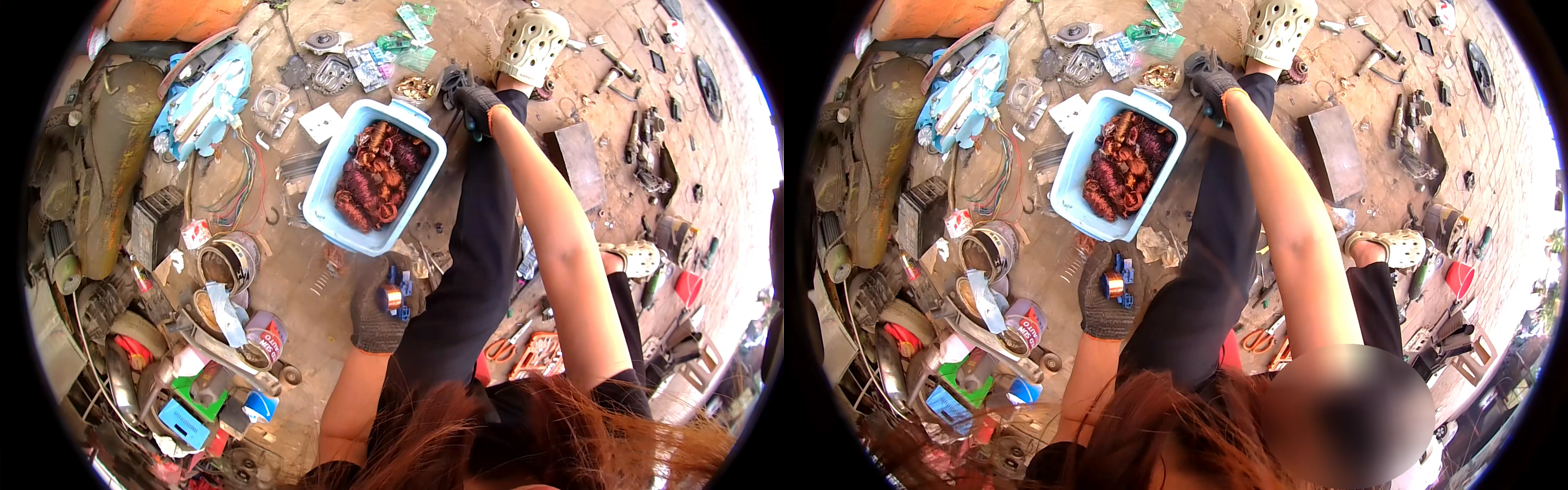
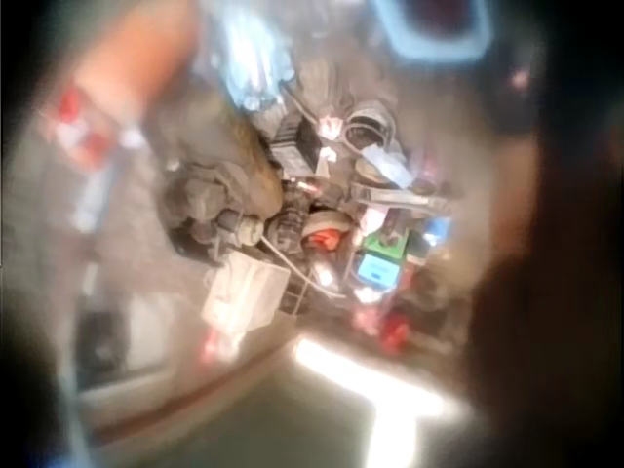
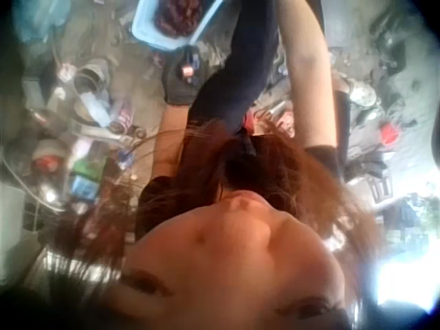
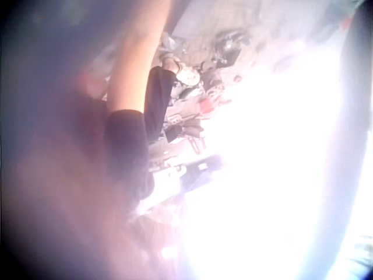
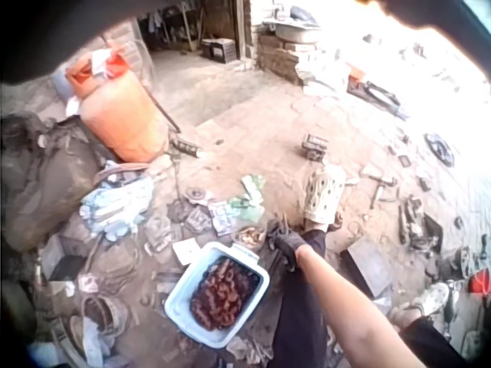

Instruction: The person sits on the floor and uses a metal file to smooth a small metal component. They then use pliers to manipulate a small blue plastic part and place it into a blue container.

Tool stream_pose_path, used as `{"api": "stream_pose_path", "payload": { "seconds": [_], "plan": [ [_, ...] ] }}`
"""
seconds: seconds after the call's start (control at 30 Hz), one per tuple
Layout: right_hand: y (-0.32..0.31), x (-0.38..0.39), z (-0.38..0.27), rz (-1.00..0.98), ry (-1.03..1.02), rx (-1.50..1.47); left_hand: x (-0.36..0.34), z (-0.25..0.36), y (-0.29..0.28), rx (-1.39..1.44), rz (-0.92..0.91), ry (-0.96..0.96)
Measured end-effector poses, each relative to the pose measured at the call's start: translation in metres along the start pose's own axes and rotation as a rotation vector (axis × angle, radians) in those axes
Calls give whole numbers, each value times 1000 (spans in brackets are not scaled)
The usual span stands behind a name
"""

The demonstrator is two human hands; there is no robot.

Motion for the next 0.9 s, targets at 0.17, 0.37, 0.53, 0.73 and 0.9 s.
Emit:
{"api": "stream_pose_path", "payload": {
  "seconds": [0.17, 0.37, 0.53, 0.73, 0.9],
  "plan": [
    [6, -47, 38, 36, 60, -74, -10, -3, 19, 4, -130, -104],
    [15, -20, 28, 90, 44, -397, -15, 12, 16, -104, -119, -35],
    [16, -4, 27, 99, -67, -636, -15, 13, 10, -73, -125, -33],
    [21, 6, 30, 108, 95, -813, -13, 12, 12, -184, -114, -12],
    [22, 3, 31, 155, 114, -708, -14, 10, 15, -184, -116, -11]
  ]
}}
Point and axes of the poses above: each hand's wrist, its own x-axis away from the middle knuckle, its own y-axis out of the palm, z = x × y, the point moved 7 cm from there along -x, towards the middle knuckle, and after that the axes turned 2 degrees about -y, right-handed, at the moved point
